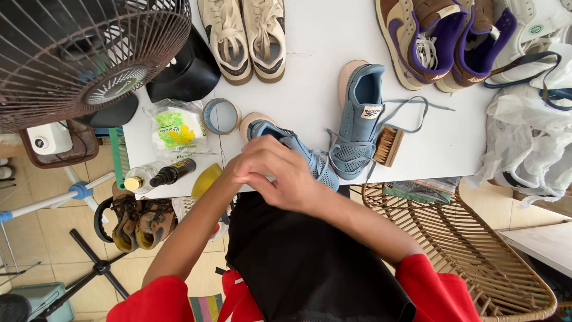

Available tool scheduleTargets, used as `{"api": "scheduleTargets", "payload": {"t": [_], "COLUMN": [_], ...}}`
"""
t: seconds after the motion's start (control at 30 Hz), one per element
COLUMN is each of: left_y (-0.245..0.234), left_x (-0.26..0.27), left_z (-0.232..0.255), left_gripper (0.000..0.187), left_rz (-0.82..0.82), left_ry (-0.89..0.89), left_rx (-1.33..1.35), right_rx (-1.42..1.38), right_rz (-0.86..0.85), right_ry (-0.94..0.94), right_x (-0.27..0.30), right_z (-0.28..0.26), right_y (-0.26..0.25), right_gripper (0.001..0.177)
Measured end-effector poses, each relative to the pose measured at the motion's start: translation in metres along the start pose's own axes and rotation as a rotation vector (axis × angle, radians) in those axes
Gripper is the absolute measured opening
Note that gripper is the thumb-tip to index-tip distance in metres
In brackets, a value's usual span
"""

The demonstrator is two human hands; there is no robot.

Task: The person laces a light blue Reebok sneaker by threading the laces through the eyelets and pulling them tight. They repeat this process for the second shoe, ensuring both are properly laced.

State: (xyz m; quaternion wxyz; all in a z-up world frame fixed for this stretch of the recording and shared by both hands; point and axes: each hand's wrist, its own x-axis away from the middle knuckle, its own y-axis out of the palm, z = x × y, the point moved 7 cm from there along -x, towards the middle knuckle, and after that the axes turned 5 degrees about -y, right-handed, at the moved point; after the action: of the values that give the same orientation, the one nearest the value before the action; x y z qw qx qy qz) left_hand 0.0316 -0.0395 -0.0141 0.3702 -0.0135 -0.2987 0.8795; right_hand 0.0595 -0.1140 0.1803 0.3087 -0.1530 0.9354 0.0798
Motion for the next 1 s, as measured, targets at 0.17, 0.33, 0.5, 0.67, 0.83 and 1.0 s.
{"api": "scheduleTargets", "payload": {"t": [0.17, 0.33, 0.5, 0.67, 0.83, 1.0], "left_y": [-0.037, -0.018, 0.053, 0.044, -0.002, -0.054], "left_x": [0.025, 0.038, 0.022, 0.027, 0.030, 0.065], "left_z": [0.039, 0.049, 0.010, 0.016, 0.081, 0.164], "left_gripper": [0.027, 0.062, 0.039, 0.031, 0.041, 0.040], "left_rz": [0.405, 0.046, 0.082, 0.038, -0.017, -0.150], "left_ry": [0.070, -0.488, -0.486, -0.302, -0.099, 0.254], "left_rx": [-0.223, 0.018, -0.262, -0.209, -0.180, 0.781], "right_rx": [0.129, 0.484, 0.897, 0.991, 1.136, 1.189], "right_rz": [-0.264, -0.329, -0.691, -0.694, -0.633, -0.548], "right_ry": [0.349, 0.566, 0.499, 0.496, 0.420, 0.553], "right_x": [0.047, 0.134, 0.178, 0.207, 0.214, 0.210], "right_z": [0.053, 0.072, 0.076, 0.097, 0.104, 0.104], "right_y": [-0.050, -0.097, -0.075, -0.075, -0.065, -0.061], "right_gripper": [0.024, 0.044, 0.091, 0.097, 0.089, 0.073]}}
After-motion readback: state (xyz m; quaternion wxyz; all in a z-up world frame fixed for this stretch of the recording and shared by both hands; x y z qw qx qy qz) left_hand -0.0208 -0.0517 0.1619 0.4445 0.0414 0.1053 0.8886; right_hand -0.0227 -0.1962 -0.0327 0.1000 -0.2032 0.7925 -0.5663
